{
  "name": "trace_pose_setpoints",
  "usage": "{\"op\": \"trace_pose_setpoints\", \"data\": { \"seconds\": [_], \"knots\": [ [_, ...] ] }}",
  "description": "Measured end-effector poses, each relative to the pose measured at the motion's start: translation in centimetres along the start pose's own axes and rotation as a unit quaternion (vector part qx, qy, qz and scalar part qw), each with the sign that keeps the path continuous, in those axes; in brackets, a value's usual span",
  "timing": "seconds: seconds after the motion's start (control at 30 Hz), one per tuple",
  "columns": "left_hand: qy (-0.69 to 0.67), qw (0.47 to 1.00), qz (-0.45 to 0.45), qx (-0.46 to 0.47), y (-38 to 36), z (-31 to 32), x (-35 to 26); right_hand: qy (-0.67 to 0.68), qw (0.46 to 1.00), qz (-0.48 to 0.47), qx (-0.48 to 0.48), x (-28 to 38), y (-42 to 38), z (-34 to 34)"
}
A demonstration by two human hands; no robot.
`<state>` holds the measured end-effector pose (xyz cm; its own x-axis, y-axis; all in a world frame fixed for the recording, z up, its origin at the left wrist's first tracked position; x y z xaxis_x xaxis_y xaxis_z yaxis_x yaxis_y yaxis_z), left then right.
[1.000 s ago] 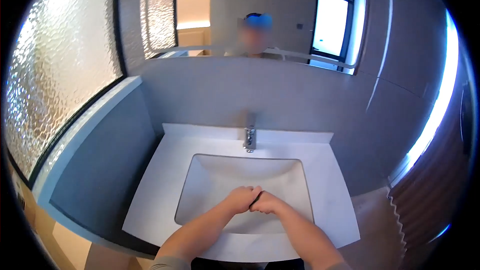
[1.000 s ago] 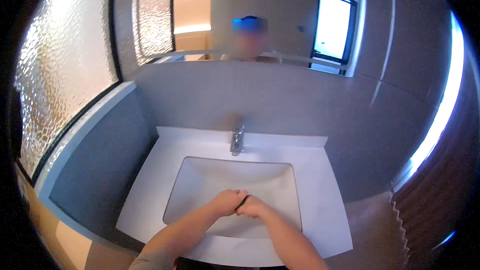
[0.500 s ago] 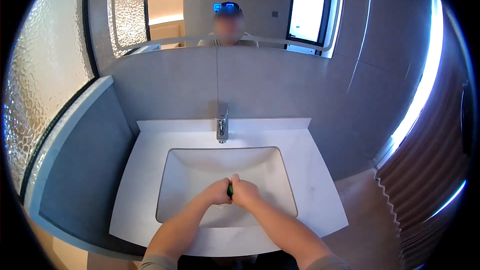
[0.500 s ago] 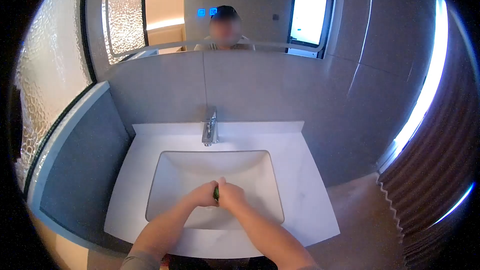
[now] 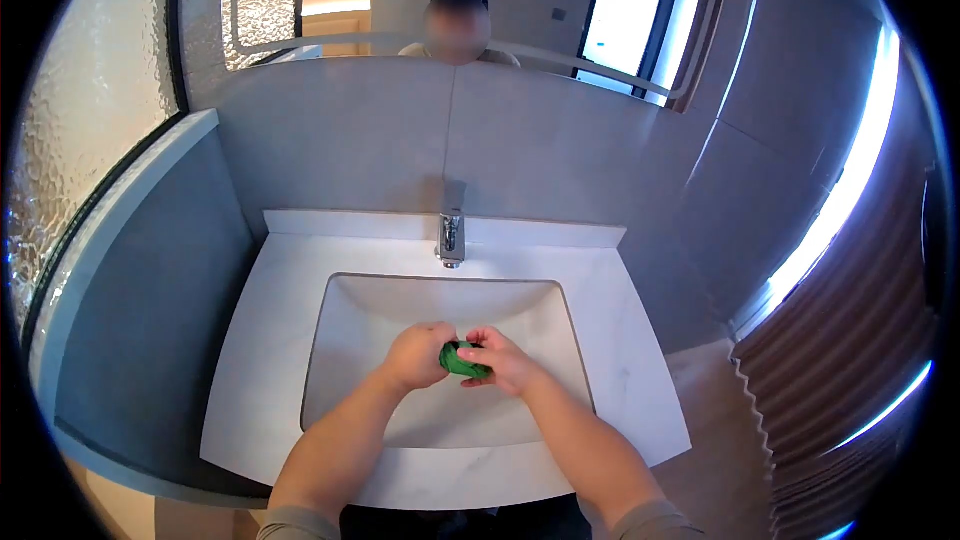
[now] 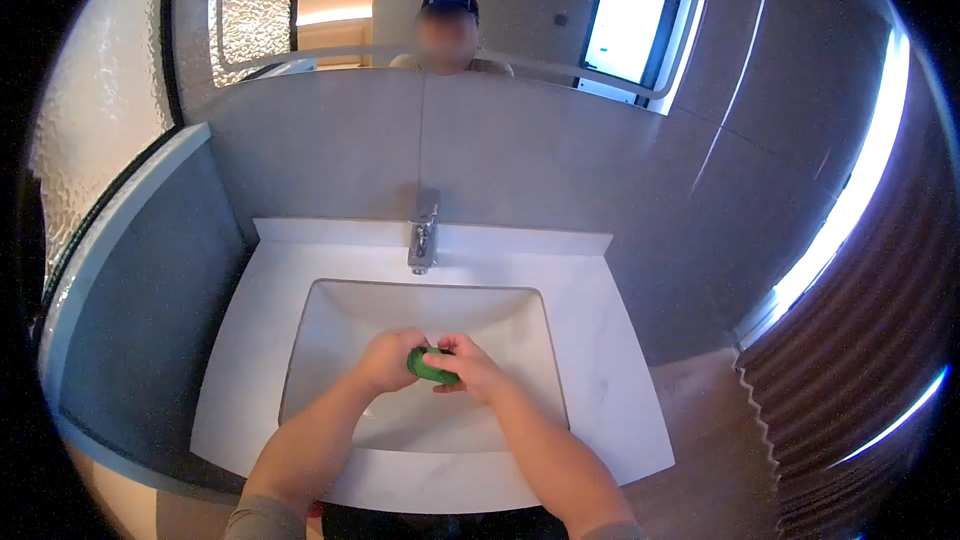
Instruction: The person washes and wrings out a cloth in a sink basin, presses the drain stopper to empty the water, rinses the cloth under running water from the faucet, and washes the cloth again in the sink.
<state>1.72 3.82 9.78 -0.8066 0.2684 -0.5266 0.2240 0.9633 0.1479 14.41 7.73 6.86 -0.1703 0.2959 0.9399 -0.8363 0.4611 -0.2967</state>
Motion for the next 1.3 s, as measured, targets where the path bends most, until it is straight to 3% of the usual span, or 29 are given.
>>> {"op": "trace_pose_setpoints", "data": {
  "seconds": [0.03, 0.07, 0.13, 0.17, 0.27, 0.3, 0.33, 0.37, 0.43, 0.5, 0.57, 0.77, 0.83, 0.87, 0.9, 0.93, 0.97, 1.0, 1.07, 1.1, 1.17, 1.2, 1.27, 1.3],
  "knots": [
    [0.023, 1.0, 0.02, 0.003, 0.2, 0.1, -0.6, 0.109, 0.994, 0.016, -0.021, 0.1, -0.5, -0.1],
    [0.02, 1.0, 0.022, 0.004, 0.3, 0.3, -0.8, 0.109, 0.994, 0.016, -0.024, 0.5, -0.9, -0.1],
    [0.067, 0.983, 0.172, -0.014, -0.2, 0.7, -2.8, 0.141, 0.971, 0.101, 0.163, 0.7, -1.7, 2.6],
    [0.066, 0.983, 0.172, -0.014, -0.2, 0.7, -3.0, 0.097, 0.977, 0.15, 0.116, 0.6, -2.0, 2.6],
    [0.091, 0.984, 0.153, -0.014, -0.6, 0.9, -4.1, 0.042, 0.973, 0.17, 0.153, -2.0, -0.1, 1.2],
    [0.127, 0.988, 0.087, 0.026, -0.3, 1.4, -3.8, 0.043, 0.973, 0.168, 0.153, -2.2, 0.0, 1.6],
    [0.162, 0.984, 0.021, 0.065, -0.2, 1.9, -3.3, -0.041, 0.979, 0.169, 0.11, -2.3, 0.3, 1.3],
    [0.164, 0.984, 0.023, 0.067, -0.2, 2.2, -3.3, -0.124, 0.976, 0.169, 0.065, -2.3, 0.5, 1.1],
    [0.176, 0.975, -0.069, 0.119, -0.2, 3.5, -1.8, -0.201, 0.965, 0.165, 0.045, -2.3, 0.8, 1.3],
    [0.172, 0.972, -0.085, 0.138, -0.2, 3.8, -1.5, -0.279, 0.947, 0.159, 0.024, -2.6, 1.4, 1.4],
    [0.168, 0.968, -0.1, 0.157, -0.2, 3.8, -1.1, -0.471, 0.879, 0.033, -0.06, -1.9, 1.8, 1.7],
    [0.094, 0.968, -0.142, 0.183, -0.5, 3.0, -0.3, -0.519, 0.838, 0.098, -0.136, -0.3, 0.8, 2.1],
    [-0.075, 0.995, -0.063, -0.008, -0.7, 0.8, -0.2, -0.505, 0.842, 0.061, -0.181, 1.6, 0.0, 2.1],
    [-0.077, 0.995, -0.064, -0.014, -0.8, 0.6, -0.2, -0.483, 0.846, 0.023, -0.225, 2.6, -0.6, 1.8],
    [-0.268, 0.952, -0.142, -0.033, -1.4, 0.1, 0.3, -0.486, 0.845, 0.022, -0.222, 2.5, -0.7, 1.7],
    [-0.446, 0.867, -0.214, -0.052, -2.1, 0.4, 1.1, -0.434, 0.867, -0.034, -0.241, 2.5, -1.1, 1.5],
    [-0.56, 0.797, -0.219, -0.051, -2.0, 1.5, 2.0, -0.376, 0.885, -0.089, -0.26, 2.7, -1.5, 1.2],
    [-0.558, 0.798, -0.222, -0.05, -2.1, 1.2, 2.2, -0.373, 0.886, -0.089, -0.259, 2.5, -1.5, 1.0],
    [-0.72, 0.661, -0.204, 0.05, -1.8, 2.2, 1.1, -0.323, 0.905, -0.124, -0.248, 2.4, -1.4, 0.5],
    [-0.719, 0.662, -0.205, 0.052, -1.6, 2.6, 1.0, -0.321, 0.905, -0.124, -0.25, 2.4, -1.4, 0.3],
    [-0.627, 0.757, -0.18, -0.022, -1.2, 2.6, 1.4, -0.354, 0.889, -0.191, -0.218, 3.3, -1.7, 0.5],
    [-0.627, 0.757, -0.183, -0.019, -1.1, 2.7, 1.5, -0.352, 0.89, -0.189, -0.22, 3.1, -1.6, -0.2],
    [-0.632, 0.756, -0.142, -0.092, -1.3, 1.7, 2.0, -0.457, 0.823, -0.25, -0.228, 3.6, -1.7, -0.8],
    [-0.636, 0.757, -0.111, -0.1, -1.2, 1.6, 2.5, -0.361, 0.896, -0.197, -0.169, 4.4, -1.9, -0.4]
  ]
}}
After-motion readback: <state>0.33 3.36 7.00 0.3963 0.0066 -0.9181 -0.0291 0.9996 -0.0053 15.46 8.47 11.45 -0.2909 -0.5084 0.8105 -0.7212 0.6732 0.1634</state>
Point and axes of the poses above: each hand's wrist, its own y-axis towards the middle knuckle, its own z-axis out of the palm, x = y × z, the point moved 6 cm from there along y, towards the middle knuckle, and after that the axes turned 11 degrees about x, right-handed, at the moved point
